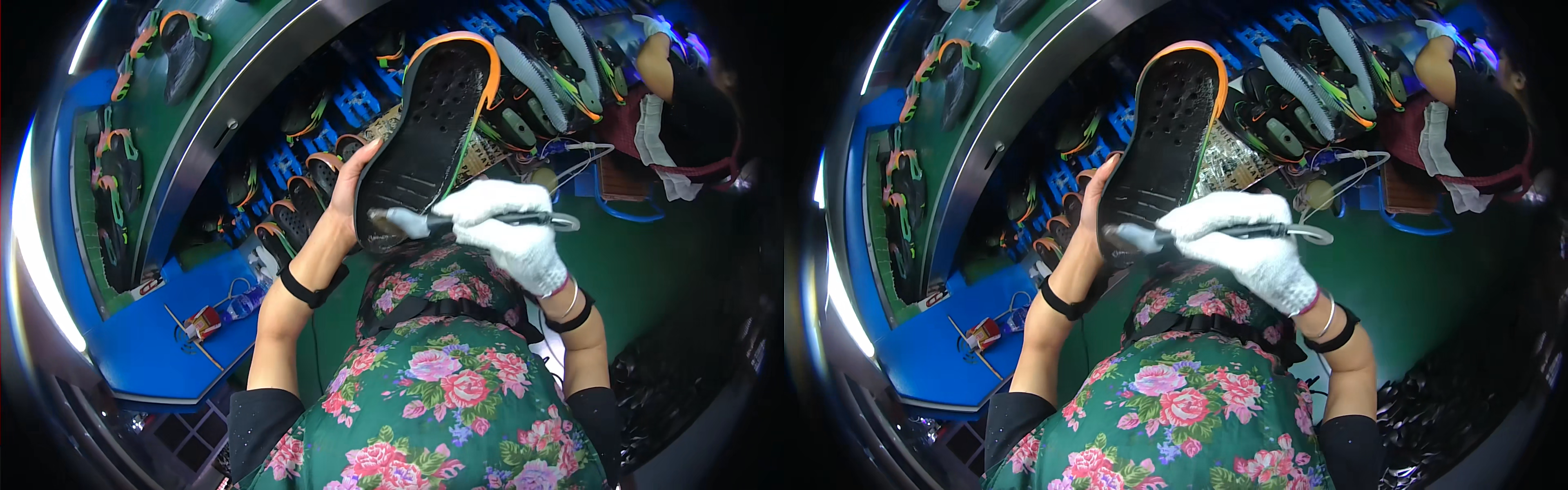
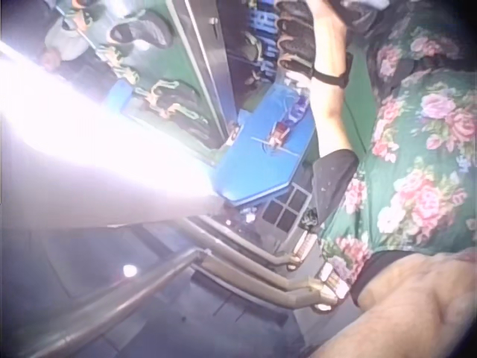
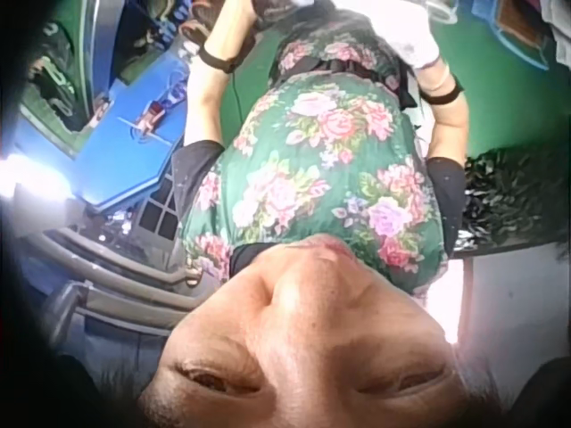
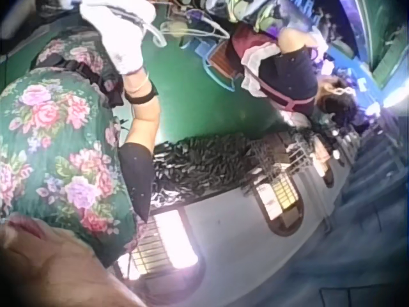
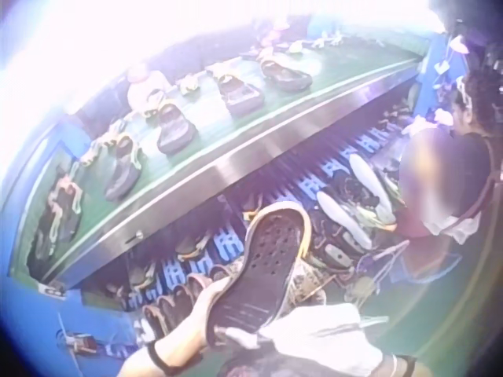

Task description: Apply adhesive to the bottom of shoe soles using a brush before moving them onto a conveyor belt.

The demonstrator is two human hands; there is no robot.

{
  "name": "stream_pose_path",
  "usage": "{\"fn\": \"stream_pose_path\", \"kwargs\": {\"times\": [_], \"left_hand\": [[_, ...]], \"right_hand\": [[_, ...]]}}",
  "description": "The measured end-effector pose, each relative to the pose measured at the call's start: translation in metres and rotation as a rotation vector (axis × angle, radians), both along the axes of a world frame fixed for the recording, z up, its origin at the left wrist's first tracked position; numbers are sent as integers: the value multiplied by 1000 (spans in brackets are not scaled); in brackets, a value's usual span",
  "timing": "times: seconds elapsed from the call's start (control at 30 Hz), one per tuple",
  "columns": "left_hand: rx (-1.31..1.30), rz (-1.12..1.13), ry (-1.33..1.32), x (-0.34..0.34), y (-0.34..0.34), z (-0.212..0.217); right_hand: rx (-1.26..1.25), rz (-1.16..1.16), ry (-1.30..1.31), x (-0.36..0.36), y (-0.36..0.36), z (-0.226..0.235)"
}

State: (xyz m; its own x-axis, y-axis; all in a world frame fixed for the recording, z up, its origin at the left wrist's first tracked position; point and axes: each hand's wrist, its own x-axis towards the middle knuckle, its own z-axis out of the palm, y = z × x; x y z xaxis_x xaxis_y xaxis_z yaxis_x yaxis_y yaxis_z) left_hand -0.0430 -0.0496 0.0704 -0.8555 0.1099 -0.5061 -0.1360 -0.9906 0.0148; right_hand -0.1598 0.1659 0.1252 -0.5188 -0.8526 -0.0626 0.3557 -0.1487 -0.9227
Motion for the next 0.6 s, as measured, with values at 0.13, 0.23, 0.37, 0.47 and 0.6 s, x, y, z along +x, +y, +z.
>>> {"fn": "stream_pose_path", "kwargs": {"times": [0.13,0.23,0.37,0.47,0.6], "left_hand": [[-190,-80,-106,3,25,0],[-104,-103,-44,4,30,7],[111,-103,-6,8,36,10],[40,-173,134,12,37,-1],[179,10,168,15,37,-4]], "right_hand": [[113,51,402,-35,-2,-1],[61,-29,507,-50,-6,4],[-4,-332,946,-79,-13,-2],[-79,-319,1302,-75,-19,6],[-74,-165,1278,-27,-15,6]]}}
